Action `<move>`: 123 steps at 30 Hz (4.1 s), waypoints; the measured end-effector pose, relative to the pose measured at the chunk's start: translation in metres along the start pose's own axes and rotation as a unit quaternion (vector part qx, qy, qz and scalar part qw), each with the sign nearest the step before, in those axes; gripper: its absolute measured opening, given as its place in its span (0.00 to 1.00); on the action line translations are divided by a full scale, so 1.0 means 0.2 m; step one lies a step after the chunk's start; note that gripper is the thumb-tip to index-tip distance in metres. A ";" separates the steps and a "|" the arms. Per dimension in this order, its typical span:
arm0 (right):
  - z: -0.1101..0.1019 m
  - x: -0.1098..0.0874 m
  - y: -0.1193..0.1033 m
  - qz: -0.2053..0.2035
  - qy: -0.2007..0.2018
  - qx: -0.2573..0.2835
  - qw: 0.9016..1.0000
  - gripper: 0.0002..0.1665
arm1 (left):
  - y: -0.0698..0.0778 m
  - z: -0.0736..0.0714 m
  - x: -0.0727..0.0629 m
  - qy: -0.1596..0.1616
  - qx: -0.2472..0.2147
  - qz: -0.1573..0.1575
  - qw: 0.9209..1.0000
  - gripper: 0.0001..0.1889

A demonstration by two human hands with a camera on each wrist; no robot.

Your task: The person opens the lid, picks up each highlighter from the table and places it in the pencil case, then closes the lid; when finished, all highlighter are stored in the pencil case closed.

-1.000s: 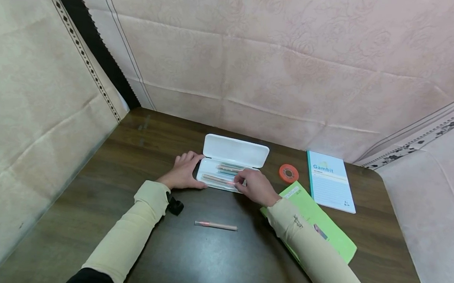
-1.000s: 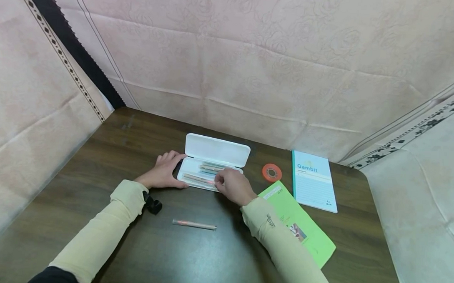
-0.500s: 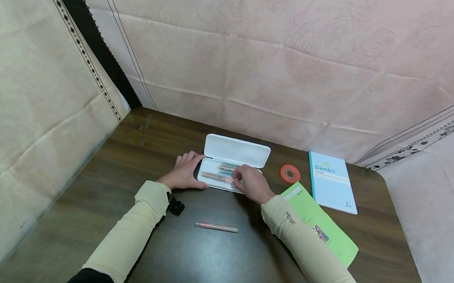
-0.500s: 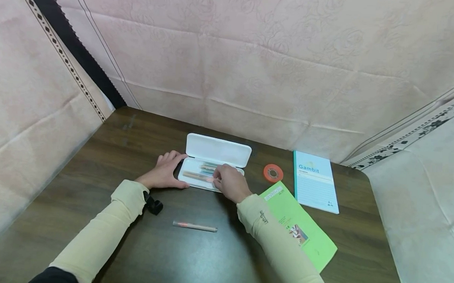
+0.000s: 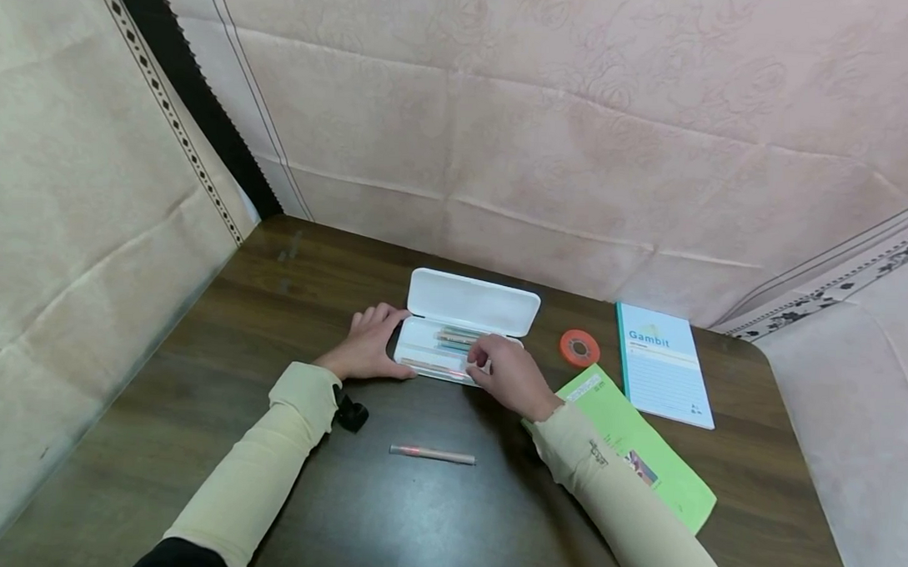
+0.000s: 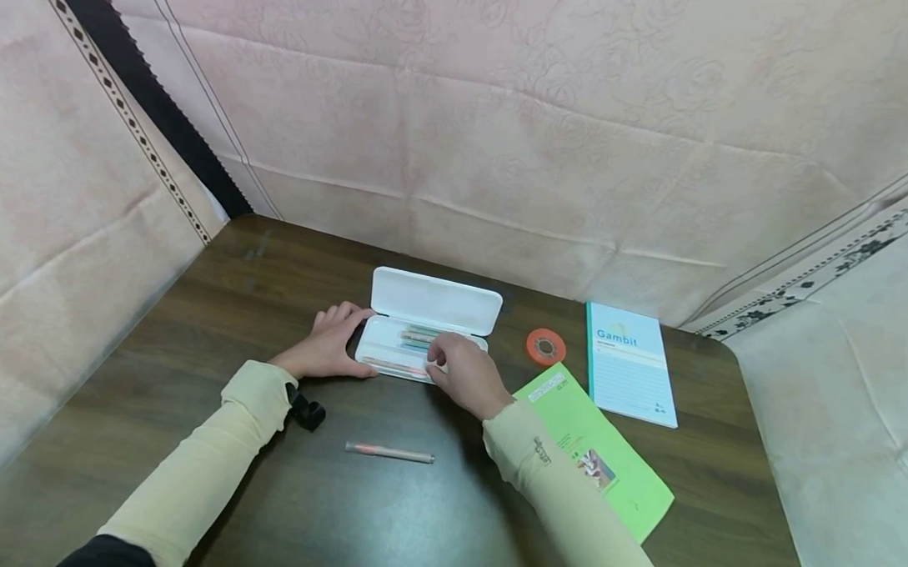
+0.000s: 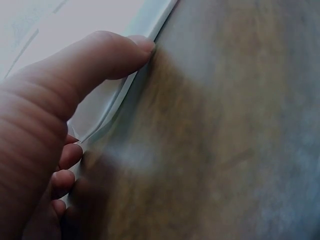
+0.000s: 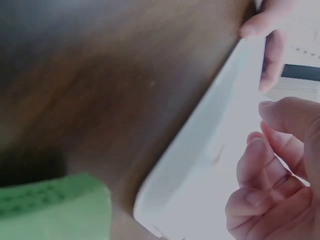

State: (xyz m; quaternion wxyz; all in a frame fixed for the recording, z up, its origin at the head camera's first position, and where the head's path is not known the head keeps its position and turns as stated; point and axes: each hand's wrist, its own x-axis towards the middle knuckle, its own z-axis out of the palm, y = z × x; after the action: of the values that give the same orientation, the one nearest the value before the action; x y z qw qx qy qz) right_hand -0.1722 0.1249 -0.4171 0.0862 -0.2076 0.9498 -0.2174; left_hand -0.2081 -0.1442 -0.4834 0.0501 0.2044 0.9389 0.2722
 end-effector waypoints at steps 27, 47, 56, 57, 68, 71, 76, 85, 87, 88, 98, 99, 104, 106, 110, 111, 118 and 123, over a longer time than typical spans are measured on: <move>0.20 -0.43 -0.04 -0.135 -0.062 0.023 0.989 0.04 | 0.00 0.00 0.00 -0.006 -0.007 -0.006 1.000 0.53; -0.04 -0.30 -0.01 -0.067 -0.020 0.061 0.996 0.05 | 0.00 0.00 0.00 -0.009 -0.009 -0.006 1.000 0.53; -0.04 -0.06 0.04 -0.033 0.039 0.083 0.995 0.04 | 0.00 0.00 0.00 0.003 -0.001 -0.002 1.000 0.53; -0.03 -0.04 0.05 -0.028 0.037 0.079 0.996 0.04 | 0.00 0.00 0.00 0.002 -0.001 -0.004 1.000 0.53; 0.07 0.07 0.06 0.020 0.019 0.058 0.998 0.05 | 0.02 0.00 -0.01 -0.001 0.003 -0.005 1.000 0.53; 0.07 0.07 0.06 0.024 0.022 0.066 0.997 0.03 | 0.01 0.00 -0.01 0.001 0.003 -0.002 1.000 0.53; 0.07 0.07 0.06 0.026 0.021 0.078 0.996 0.02 | 0.01 0.00 -0.01 0.000 0.000 -0.006 1.000 0.53; -0.05 0.03 0.08 0.035 0.049 0.087 0.994 0.06 | 0.01 0.00 0.00 -0.004 -0.003 -0.007 1.000 0.53; -0.11 0.02 0.10 0.034 0.074 0.085 0.993 0.06 | 0.01 0.00 0.00 -0.003 -0.002 -0.006 1.000 0.53; -0.15 0.02 0.11 0.035 0.087 0.086 0.992 0.06 | 0.01 0.00 0.00 -0.003 -0.001 -0.005 1.000 0.53; -0.35 0.03 0.25 0.069 0.197 0.119 0.971 0.08 | 0.02 -0.02 -0.01 -0.005 -0.001 -0.004 1.000 0.52; -0.35 0.04 0.26 0.070 0.203 0.121 0.969 0.09 | 0.02 -0.02 -0.01 -0.005 -0.002 -0.005 1.000 0.52; -0.32 0.07 0.30 0.100 0.194 0.123 0.968 0.13 | 0.02 -0.01 -0.01 -0.005 -0.007 -0.006 1.000 0.52; -0.29 0.08 0.31 0.115 0.187 0.125 0.967 0.14 | 0.02 0.00 0.00 -0.006 -0.008 -0.007 1.000 0.52; -0.28 0.07 0.31 0.123 0.185 0.137 0.965 0.15 | 0.02 0.01 0.00 -0.006 -0.009 -0.009 1.000 0.53; -0.28 0.06 0.31 0.120 0.185 0.138 0.965 0.15 | 0.02 0.00 0.00 -0.005 -0.009 -0.010 1.000 0.53; -0.30 -0.05 0.29 0.072 0.144 0.112 0.981 0.14 | 0.02 -0.01 0.00 -0.011 -0.003 -0.011 1.000 0.58; -0.30 -0.11 0.28 0.028 0.079 0.095 0.992 0.09 | 0.01 -0.03 -0.01 -0.006 -0.046 -0.018 0.999 0.55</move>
State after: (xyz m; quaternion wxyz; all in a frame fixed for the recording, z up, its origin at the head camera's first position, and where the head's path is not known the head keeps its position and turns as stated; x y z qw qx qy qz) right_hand -0.1874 0.2032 -0.3880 0.0365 -0.1534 0.9341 -0.3203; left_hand -0.2071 -0.1466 -0.4768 0.0702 0.1864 0.9287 0.3128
